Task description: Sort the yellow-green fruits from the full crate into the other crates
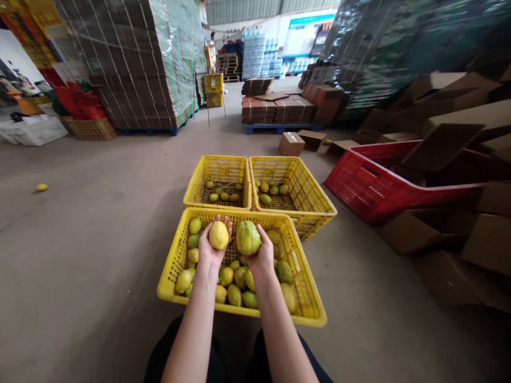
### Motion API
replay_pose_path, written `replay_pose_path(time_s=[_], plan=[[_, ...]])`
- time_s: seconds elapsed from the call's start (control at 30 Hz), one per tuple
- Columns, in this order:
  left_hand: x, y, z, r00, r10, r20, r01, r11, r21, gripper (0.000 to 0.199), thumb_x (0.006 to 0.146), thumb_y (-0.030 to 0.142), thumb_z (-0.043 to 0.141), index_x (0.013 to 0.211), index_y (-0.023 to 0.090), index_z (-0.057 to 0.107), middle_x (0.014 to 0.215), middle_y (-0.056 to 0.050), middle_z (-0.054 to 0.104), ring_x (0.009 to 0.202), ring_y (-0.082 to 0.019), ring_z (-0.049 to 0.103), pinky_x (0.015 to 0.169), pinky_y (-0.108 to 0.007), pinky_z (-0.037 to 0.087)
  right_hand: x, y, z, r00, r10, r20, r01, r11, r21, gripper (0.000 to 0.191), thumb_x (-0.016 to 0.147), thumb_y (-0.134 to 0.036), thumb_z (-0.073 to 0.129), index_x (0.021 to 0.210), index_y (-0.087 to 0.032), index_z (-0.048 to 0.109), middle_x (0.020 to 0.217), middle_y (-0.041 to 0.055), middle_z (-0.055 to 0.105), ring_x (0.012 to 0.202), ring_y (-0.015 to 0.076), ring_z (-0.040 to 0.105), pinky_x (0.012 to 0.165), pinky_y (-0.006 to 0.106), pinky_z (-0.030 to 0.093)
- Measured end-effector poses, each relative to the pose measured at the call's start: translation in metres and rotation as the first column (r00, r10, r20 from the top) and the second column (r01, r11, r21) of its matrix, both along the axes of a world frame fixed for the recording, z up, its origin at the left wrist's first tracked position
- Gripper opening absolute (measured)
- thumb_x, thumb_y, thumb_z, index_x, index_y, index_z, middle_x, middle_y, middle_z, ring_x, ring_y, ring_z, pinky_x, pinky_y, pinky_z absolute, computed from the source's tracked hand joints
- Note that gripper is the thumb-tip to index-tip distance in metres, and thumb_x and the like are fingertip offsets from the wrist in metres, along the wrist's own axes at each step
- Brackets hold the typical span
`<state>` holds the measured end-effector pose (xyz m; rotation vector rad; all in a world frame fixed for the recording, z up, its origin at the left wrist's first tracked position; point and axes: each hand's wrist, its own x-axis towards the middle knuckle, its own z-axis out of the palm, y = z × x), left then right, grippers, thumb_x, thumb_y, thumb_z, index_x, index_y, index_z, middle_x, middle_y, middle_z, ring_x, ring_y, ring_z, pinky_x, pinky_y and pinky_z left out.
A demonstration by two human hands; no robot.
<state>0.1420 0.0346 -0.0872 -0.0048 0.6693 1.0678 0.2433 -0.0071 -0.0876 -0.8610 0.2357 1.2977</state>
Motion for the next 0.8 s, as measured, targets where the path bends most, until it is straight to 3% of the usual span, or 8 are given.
replay_pose_path(time_s=[0.1,0.23,0.43,0.67,0.8], plan=[[-0.002,-0.001,0.002,0.995,0.075,0.064,-0.074,0.997,-0.007,0.027,0.098,0.021,0.038,0.111,0.014,0.062,0.092,-0.009,0.074,0.081,-0.018,0.073,0.071,-0.026,0.061,0.001,0.001,-0.004,0.999,-0.003,-0.036,0.003,1.0,-0.008,0.022,0.092,-0.029,0.052,0.086,-0.016,0.069,0.06,0.0039,0.07,0.064,0.0217,0.072,0.062,0.035,0.062],[-0.004,0.0,0.003,0.986,0.163,0.028,-0.16,0.984,-0.083,0.016,0.093,0.02,0.053,0.104,0.014,0.062,0.078,-0.004,0.069,0.074,-0.015,0.071,0.068,-0.022,0.06,0.001,0.003,-0.007,0.999,-0.01,-0.037,0.01,1.0,-0.005,0.021,0.091,-0.027,0.052,0.088,-0.014,0.069,0.062,0.0056,0.071,0.062,0.0224,0.072,0.062,0.037,0.061],[-0.002,0.003,-0.003,0.992,0.121,-0.019,-0.122,0.971,-0.207,0.015,0.093,0.02,0.048,0.098,0.016,0.061,0.074,-0.004,0.065,0.067,-0.017,0.07,0.063,-0.028,0.063,-0.001,0.004,-0.01,0.999,-0.035,0.024,0.034,0.999,0.029,0.018,0.087,-0.018,0.055,0.098,-0.019,0.069,0.065,0.0003,0.071,0.056,0.0176,0.067,0.063,0.035,0.061],[-0.001,0.005,-0.011,0.99,0.118,-0.078,-0.135,0.946,-0.296,0.019,0.096,0.022,0.041,0.098,0.018,0.059,0.078,-0.008,0.067,0.069,-0.019,0.07,0.062,-0.029,0.063,0.003,0.005,-0.019,0.987,-0.022,-0.162,0.016,0.999,-0.037,0.015,0.095,-0.029,0.049,0.097,-0.02,0.06,0.068,0.0019,0.068,0.065,0.019,0.067,0.06,0.034,0.062],[-0.001,0.009,-0.016,0.978,0.182,-0.1,-0.204,0.938,-0.281,0.017,0.097,0.021,0.042,0.088,0.021,0.057,0.071,-0.002,0.064,0.064,-0.015,0.068,0.066,-0.027,0.063,0.005,0.008,-0.027,0.974,-0.054,-0.221,0.041,0.997,-0.063,0.013,0.096,-0.029,0.049,0.094,-0.019,0.058,0.068,0.0016,0.066,0.066,0.0179,0.067,0.059,0.031,0.062]])
